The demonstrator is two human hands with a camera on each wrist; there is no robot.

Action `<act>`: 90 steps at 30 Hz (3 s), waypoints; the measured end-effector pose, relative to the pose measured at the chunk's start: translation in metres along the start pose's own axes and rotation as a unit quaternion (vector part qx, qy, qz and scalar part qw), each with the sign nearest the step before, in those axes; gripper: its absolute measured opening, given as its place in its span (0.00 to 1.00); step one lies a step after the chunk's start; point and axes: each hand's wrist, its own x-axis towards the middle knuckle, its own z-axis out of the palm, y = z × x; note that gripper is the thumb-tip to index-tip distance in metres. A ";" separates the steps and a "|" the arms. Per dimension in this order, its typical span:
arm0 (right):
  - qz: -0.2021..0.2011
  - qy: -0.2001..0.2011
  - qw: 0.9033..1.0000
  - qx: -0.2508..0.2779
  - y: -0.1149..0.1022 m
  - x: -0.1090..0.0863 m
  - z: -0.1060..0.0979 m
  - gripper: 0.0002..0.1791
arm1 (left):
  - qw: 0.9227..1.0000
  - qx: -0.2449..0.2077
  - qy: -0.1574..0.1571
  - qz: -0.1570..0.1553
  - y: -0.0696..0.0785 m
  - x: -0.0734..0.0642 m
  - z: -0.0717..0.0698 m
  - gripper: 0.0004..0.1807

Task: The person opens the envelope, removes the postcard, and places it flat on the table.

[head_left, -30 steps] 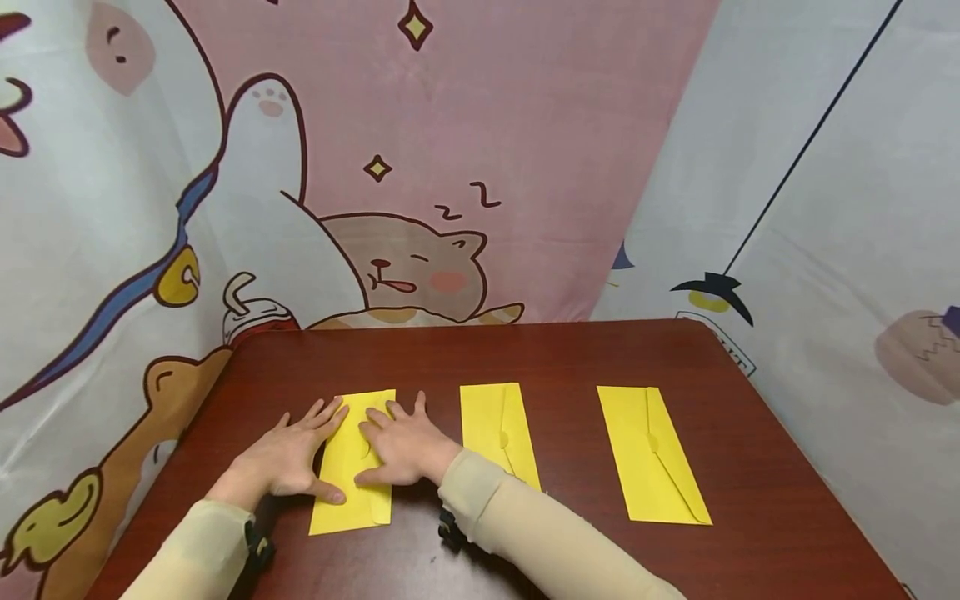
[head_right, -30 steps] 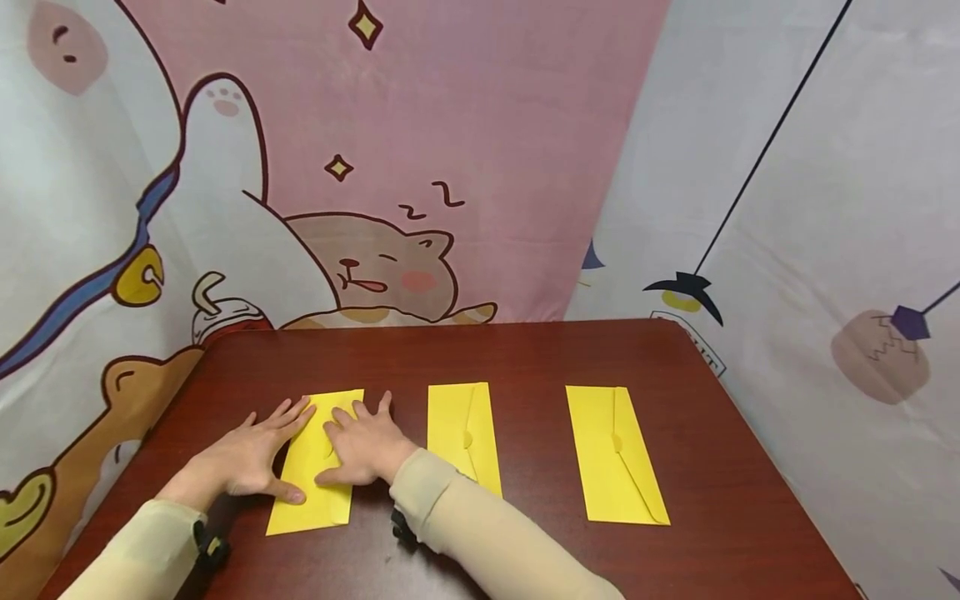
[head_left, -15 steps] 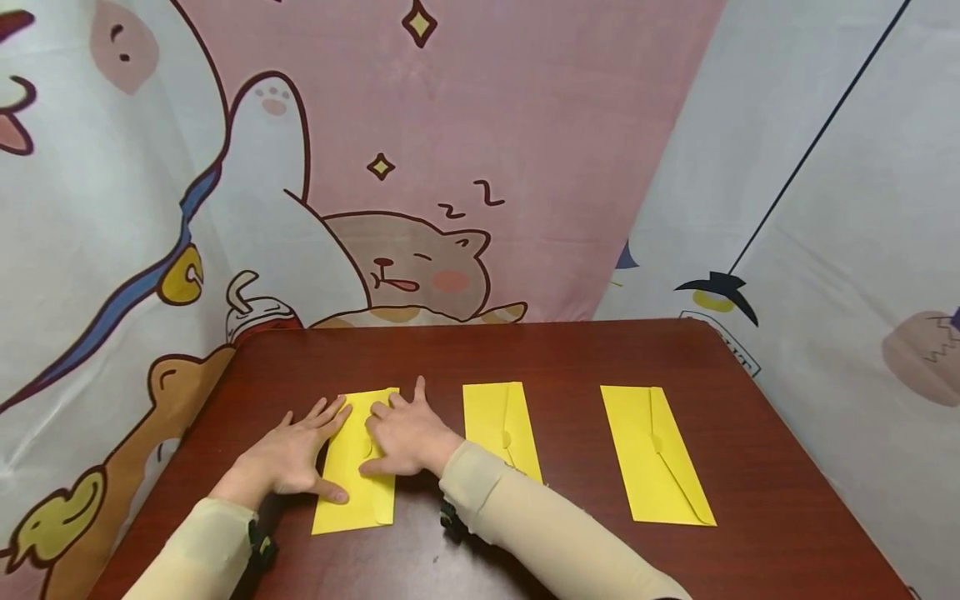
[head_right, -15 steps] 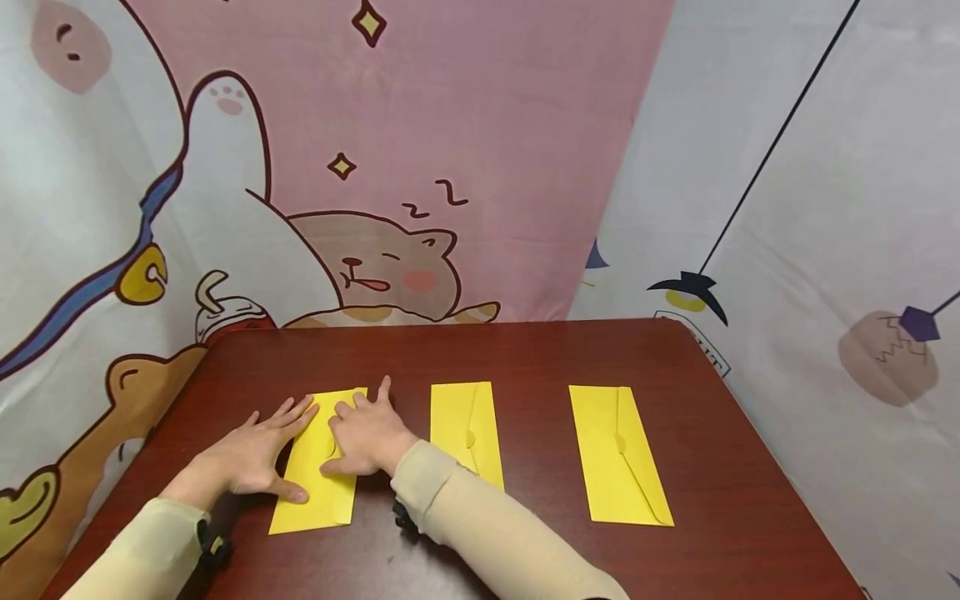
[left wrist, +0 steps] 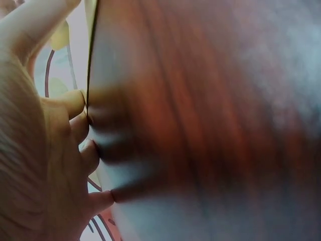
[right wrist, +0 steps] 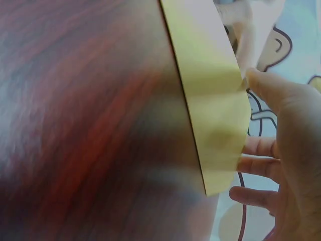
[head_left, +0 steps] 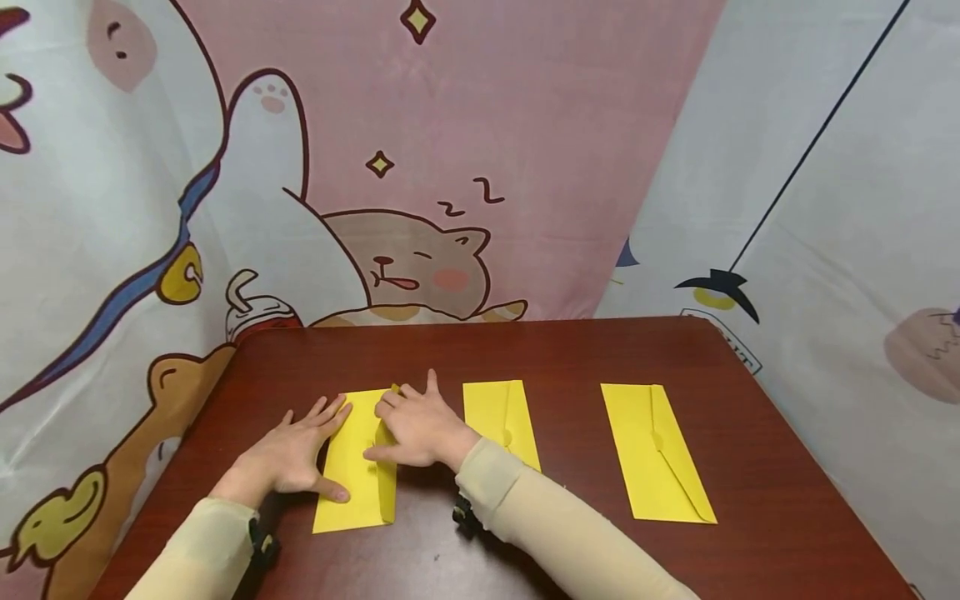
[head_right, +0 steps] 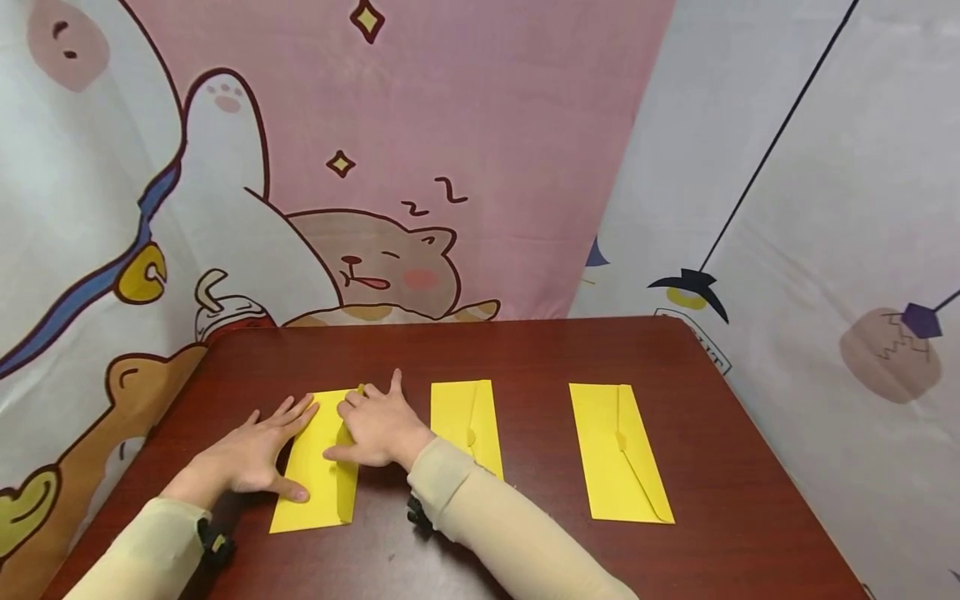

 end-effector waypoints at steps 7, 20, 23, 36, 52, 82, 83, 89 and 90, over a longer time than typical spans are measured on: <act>0.001 0.016 1.000 0.005 0.011 -0.011 -0.005 0.44 | 1.000 -0.004 -0.005 -0.011 0.000 0.000 -0.003 0.83; 0.012 0.000 0.999 0.034 0.018 -0.025 0.001 0.43 | 0.998 -0.032 -0.024 -0.039 0.010 0.003 -0.009 0.84; 0.011 -0.009 0.999 0.037 0.018 -0.029 -0.001 0.41 | 0.997 -0.036 -0.024 -0.057 0.019 0.006 -0.011 0.82; 0.010 -0.093 0.994 0.047 0.015 -0.039 -0.001 0.43 | 0.989 -0.018 0.041 -0.139 0.068 0.033 -0.012 0.58; -0.001 -0.115 0.993 0.037 0.009 -0.037 0.007 0.43 | 0.980 -0.059 0.052 -0.183 0.082 0.041 -0.012 0.46; -0.054 -0.109 0.988 0.092 0.013 -0.034 0.017 0.39 | 0.972 -0.115 0.031 -0.200 0.085 0.043 -0.019 0.40; -0.054 -0.109 0.988 0.091 0.013 -0.034 0.018 0.39 | 0.973 -0.112 0.033 -0.200 0.085 0.043 -0.018 0.40; -0.056 -0.108 0.988 0.098 0.014 -0.033 0.017 0.39 | 0.974 -0.110 0.033 -0.194 0.086 0.044 -0.018 0.42; -0.057 -0.108 0.987 0.100 0.015 -0.033 0.017 0.40 | 0.974 -0.112 0.031 -0.194 0.085 0.044 -0.019 0.44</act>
